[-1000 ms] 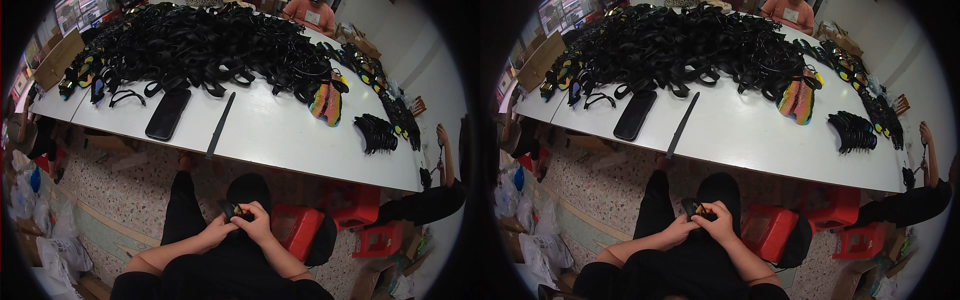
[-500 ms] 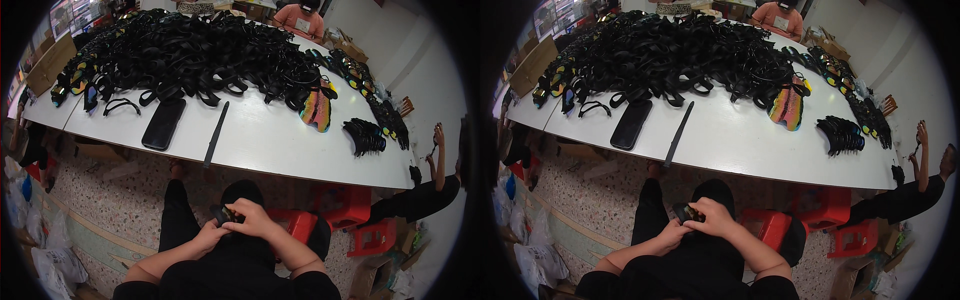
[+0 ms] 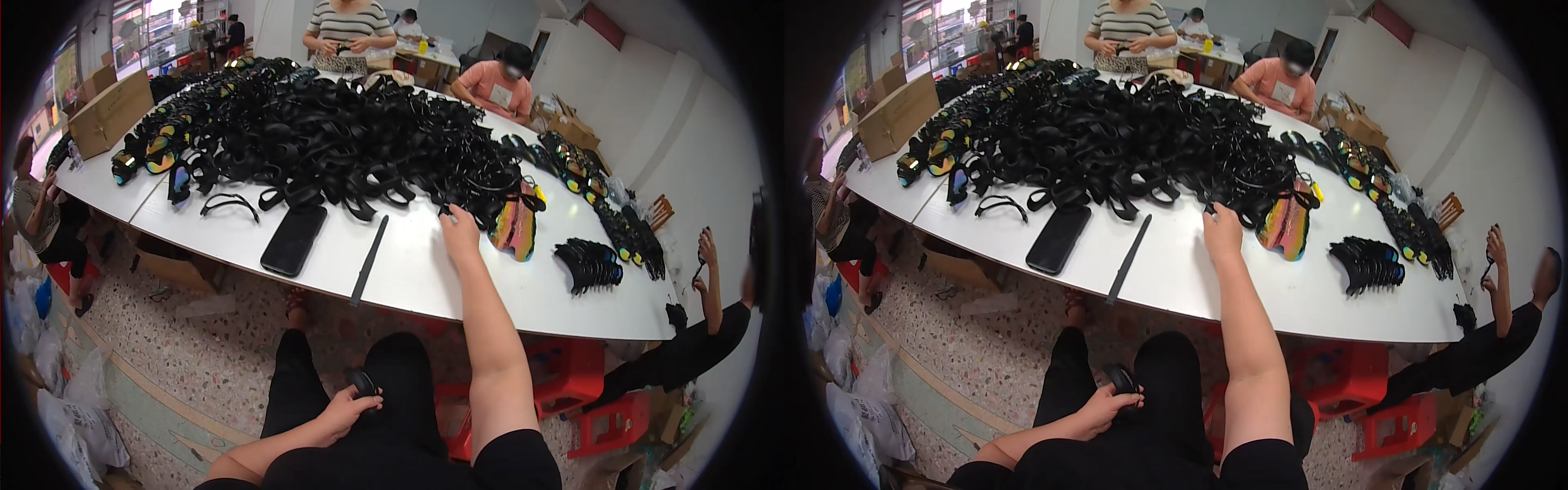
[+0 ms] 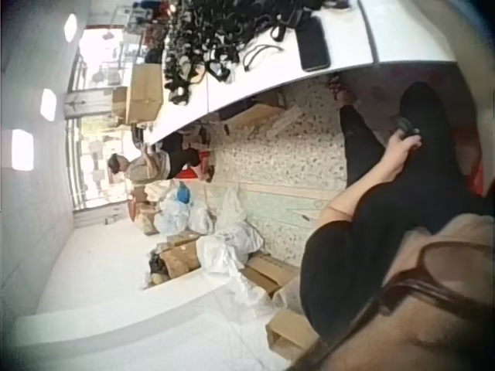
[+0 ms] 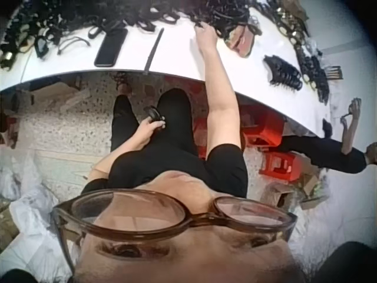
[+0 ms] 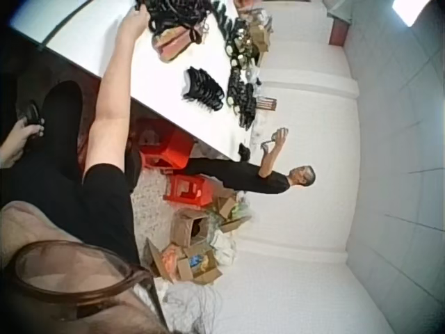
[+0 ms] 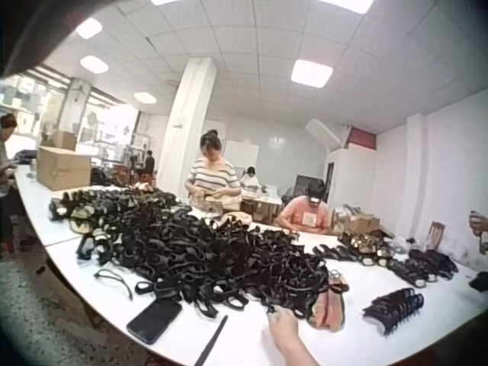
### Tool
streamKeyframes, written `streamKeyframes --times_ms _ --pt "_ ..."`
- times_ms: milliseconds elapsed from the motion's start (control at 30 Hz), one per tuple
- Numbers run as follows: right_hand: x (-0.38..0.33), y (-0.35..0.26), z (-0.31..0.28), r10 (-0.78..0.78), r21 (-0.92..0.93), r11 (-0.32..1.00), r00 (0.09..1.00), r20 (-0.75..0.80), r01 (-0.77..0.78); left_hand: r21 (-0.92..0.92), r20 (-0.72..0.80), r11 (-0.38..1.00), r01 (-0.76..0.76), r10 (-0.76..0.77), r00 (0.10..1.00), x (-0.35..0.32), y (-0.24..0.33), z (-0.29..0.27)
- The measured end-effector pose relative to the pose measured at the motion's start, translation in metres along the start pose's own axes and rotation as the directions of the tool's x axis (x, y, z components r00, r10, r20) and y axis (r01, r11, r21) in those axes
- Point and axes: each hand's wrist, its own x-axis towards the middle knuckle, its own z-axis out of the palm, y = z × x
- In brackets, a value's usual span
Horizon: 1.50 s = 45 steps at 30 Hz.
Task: Assembling sunglass lenses into frames at a workshop table.
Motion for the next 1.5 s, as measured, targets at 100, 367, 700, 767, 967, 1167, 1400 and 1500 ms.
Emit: streamKeyframes --times_ms 100,367,700,767,967,1167,1400,1500 --pt "-0.014 -0.024 -0.003 -0.006 0.202 0.979 0.995 -0.104 0.026 -0.035 -0.008 0.999 0.028 -0.028 1.0 -0.006 -0.002 -0.004" --pt "-0.069 -0.039 -0.034 -0.012 0.575 0.818 1.0 -0.026 0.025 0.024 0.04 0.998 -0.066 0.065 0.997 0.004 -0.002 -0.001" --pt "-0.104 -0.055 -0.052 -0.109 0.46 0.888 0.963 0.245 -0.017 0.009 0.036 0.999 0.03 -0.031 0.999 0.004 0.0 0.002" --pt "-0.101 -0.064 -0.064 -0.097 0.328 0.945 0.96 0.264 0.005 0.003 0.018 0.999 0.033 -0.033 0.999 0.001 0.002 0.002" --pt "-0.06 -0.061 -0.077 -0.297 0.188 0.925 0.938 -0.179 0.329 0.006 0.016 0.999 0.049 -0.049 0.999 -0.001 0.003 0.0" --pt "0.001 -0.033 -0.045 -0.291 0.274 0.921 0.956 0.017 0.276 0.009 0.026 0.999 0.044 -0.044 0.999 0.0 0.002 0.002" --pt "-0.004 -0.024 -0.036 -0.325 0.167 0.939 0.935 0.139 0.301 -0.014 -0.001 1.0 0.026 -0.026 1.0 -0.001 0.005 -0.004" --pt "-0.012 -0.025 -0.046 -0.392 0.089 0.919 0.911 0.129 0.383 -0.013 -0.003 1.0 0.018 -0.018 1.0 -0.002 0.006 -0.005"
